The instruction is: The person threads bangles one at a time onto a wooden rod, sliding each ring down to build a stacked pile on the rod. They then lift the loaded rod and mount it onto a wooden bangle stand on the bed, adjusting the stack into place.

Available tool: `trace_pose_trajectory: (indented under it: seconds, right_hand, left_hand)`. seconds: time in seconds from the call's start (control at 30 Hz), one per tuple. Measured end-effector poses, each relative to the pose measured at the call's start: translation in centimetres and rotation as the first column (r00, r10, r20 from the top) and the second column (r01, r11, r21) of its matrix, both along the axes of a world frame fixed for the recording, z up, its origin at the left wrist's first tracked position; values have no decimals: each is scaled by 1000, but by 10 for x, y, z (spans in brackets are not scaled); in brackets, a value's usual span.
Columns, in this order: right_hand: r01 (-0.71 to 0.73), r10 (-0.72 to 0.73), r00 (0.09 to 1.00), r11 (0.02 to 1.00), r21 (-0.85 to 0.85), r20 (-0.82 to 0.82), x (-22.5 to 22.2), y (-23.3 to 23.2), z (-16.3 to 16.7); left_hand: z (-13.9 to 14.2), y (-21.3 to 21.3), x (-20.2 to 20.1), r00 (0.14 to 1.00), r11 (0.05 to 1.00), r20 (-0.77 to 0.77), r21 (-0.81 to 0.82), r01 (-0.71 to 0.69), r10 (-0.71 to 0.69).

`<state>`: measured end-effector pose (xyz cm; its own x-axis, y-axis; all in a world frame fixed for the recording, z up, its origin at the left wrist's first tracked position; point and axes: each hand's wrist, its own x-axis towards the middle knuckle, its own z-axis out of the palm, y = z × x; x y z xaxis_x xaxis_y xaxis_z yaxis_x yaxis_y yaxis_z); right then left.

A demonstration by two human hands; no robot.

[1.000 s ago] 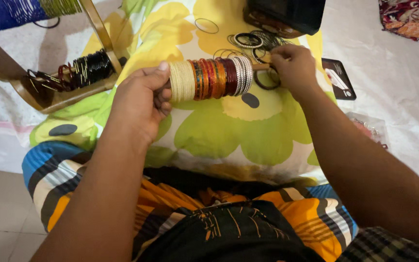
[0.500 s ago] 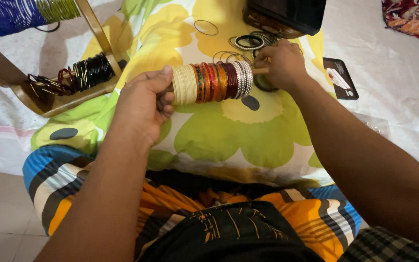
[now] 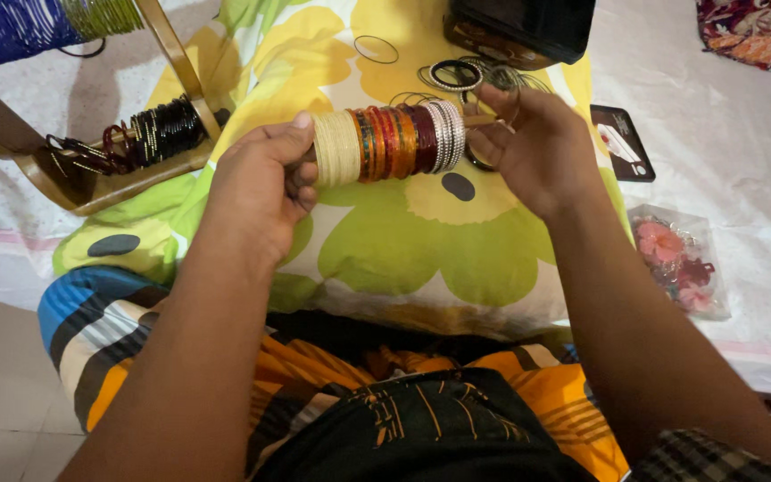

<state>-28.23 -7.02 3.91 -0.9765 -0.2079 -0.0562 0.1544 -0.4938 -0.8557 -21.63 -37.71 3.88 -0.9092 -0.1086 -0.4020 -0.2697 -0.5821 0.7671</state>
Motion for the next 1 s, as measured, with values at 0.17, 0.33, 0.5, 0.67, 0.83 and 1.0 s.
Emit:
trace_pose_trajectory:
  seconds: [0.17, 0.33, 0.5, 0.67, 0.83, 1.0]
  right_hand:
    - [-124, 121, 991, 992, -38, -62, 31, -12, -6]
    - [-105, 99, 990, 992, -63, -101, 43, -24, -18]
    - [-72, 68, 996, 994, -87, -53, 49, -34, -24]
    - [-75, 72, 997, 988, -133, -32, 54, -37, -25]
    - [5, -4, 1000, 998, -61, 3, 48, -31, -29]
    - [239, -229, 970, 852, 466, -79, 31, -17, -22]
  left_hand:
    - [0, 4, -3, 1000, 1000, 7, 15, -17, 17]
    - [1, 6, -4, 1000, 1000, 24, 21, -6, 5]
    - [1, 7, -3, 1000, 1000, 3, 22, 1, -1]
    - [0, 7, -1, 1000, 1000, 9, 18, 0, 0]
    - [-4, 5, 2, 1000, 1000, 8, 17, -3, 3]
    - [-7, -3, 3, 1000, 999, 20, 37, -5, 4]
